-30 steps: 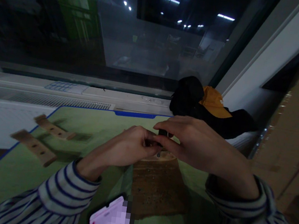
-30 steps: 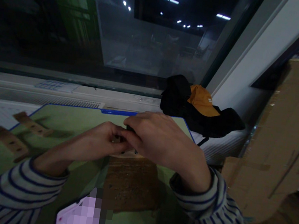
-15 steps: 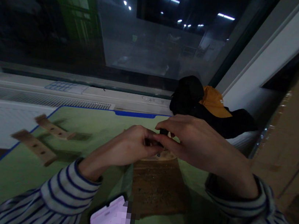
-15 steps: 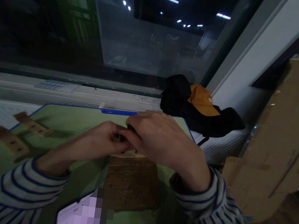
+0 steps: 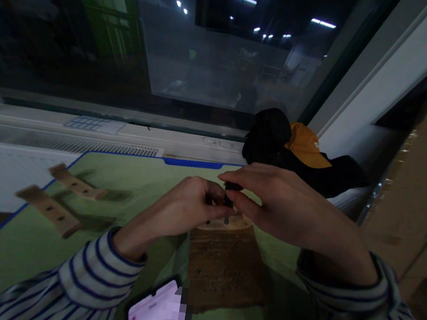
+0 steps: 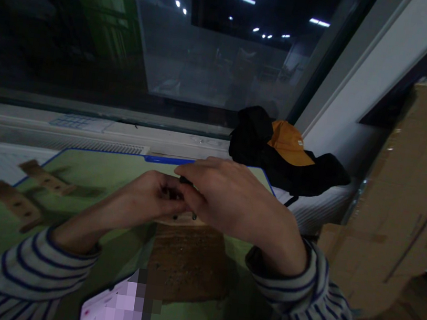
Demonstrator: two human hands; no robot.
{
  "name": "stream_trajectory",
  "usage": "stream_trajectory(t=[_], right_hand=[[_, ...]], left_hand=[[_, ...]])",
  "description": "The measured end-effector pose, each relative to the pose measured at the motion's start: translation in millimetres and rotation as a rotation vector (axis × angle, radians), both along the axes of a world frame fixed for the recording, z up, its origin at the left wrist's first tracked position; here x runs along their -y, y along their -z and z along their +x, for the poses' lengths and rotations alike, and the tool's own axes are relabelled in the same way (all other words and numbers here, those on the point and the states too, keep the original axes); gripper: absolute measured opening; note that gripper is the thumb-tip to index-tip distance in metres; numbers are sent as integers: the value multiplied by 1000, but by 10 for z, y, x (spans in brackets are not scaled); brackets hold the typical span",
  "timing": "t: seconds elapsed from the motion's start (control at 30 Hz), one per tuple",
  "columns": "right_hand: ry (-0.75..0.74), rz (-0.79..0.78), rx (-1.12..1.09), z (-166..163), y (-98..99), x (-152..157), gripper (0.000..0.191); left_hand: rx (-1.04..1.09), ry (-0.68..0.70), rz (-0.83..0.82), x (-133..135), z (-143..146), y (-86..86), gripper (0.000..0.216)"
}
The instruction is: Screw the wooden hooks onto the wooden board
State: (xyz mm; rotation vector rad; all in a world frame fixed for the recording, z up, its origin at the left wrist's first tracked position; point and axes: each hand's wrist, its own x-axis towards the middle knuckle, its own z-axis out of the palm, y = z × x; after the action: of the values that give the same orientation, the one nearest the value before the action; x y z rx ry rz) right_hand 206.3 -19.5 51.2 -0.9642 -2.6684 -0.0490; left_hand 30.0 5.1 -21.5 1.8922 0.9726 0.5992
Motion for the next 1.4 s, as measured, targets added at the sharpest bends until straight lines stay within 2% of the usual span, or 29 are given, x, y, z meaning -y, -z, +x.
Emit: stream_trajectory(t=[0.33, 0.57, 0.83, 1.03, 1.17, 1.4], right_hand=[[71, 22, 60, 13, 29, -27, 27], [123, 11, 104, 12, -1, -22, 25], [170, 52, 129, 0, -3, -21, 27], [90, 62, 34, 3, 20, -13, 27], [4, 24, -23, -4, 14, -6, 24], [57, 30, 31, 2, 11, -21, 23]], left_hand=[[-91, 78, 19, 14, 0, -74, 27], [-195, 93, 50, -1, -44, -60, 29], [-44, 58, -10, 13, 25, -61, 24], [17, 22, -45, -2, 25, -39, 26], [38, 64, -31, 5, 13, -42, 23], [-22, 121, -29, 21, 10, -85, 24]])
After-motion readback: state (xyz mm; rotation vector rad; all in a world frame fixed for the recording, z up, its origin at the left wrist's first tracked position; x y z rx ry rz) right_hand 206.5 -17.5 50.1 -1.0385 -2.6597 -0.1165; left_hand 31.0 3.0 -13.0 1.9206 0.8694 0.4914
